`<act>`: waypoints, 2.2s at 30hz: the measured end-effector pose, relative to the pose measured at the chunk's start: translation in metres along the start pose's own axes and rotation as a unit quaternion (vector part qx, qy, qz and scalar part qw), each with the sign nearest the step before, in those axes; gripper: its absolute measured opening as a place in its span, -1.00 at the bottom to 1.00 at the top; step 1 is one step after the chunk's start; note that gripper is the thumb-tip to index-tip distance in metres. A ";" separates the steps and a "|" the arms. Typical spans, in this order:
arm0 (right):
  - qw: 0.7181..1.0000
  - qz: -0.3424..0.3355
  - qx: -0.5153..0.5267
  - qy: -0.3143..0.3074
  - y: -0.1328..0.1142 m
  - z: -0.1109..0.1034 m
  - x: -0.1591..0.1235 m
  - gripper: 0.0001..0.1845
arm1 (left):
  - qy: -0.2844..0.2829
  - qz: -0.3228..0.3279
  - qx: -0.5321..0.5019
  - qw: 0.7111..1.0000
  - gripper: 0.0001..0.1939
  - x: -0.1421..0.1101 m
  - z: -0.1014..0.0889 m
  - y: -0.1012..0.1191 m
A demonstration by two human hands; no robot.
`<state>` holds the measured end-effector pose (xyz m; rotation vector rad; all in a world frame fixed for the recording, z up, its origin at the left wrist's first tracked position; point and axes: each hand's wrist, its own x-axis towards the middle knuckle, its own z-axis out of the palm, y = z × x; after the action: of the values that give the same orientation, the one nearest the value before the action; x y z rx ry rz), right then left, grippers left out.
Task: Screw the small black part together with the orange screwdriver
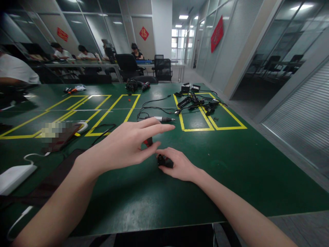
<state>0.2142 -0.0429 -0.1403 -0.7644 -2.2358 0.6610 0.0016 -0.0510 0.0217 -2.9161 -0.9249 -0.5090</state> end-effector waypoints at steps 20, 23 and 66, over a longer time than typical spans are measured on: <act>1.000 0.009 0.005 0.015 0.002 0.002 -0.001 -0.55 | 0.004 0.008 0.000 1.000 -0.44 0.000 0.000 0.002; 1.000 0.015 0.015 0.006 0.003 0.003 -0.002 -0.53 | -0.001 0.007 0.001 1.000 -0.46 0.000 0.000 0.002; 1.000 0.029 0.010 0.004 0.007 0.004 -0.003 -0.50 | 0.001 0.008 -0.007 1.000 -0.48 0.001 -0.001 0.000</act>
<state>0.2155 -0.0414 -0.1485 -0.8221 -2.2045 0.7061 0.0023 -0.0503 0.0226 -2.9330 -0.9013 -0.5198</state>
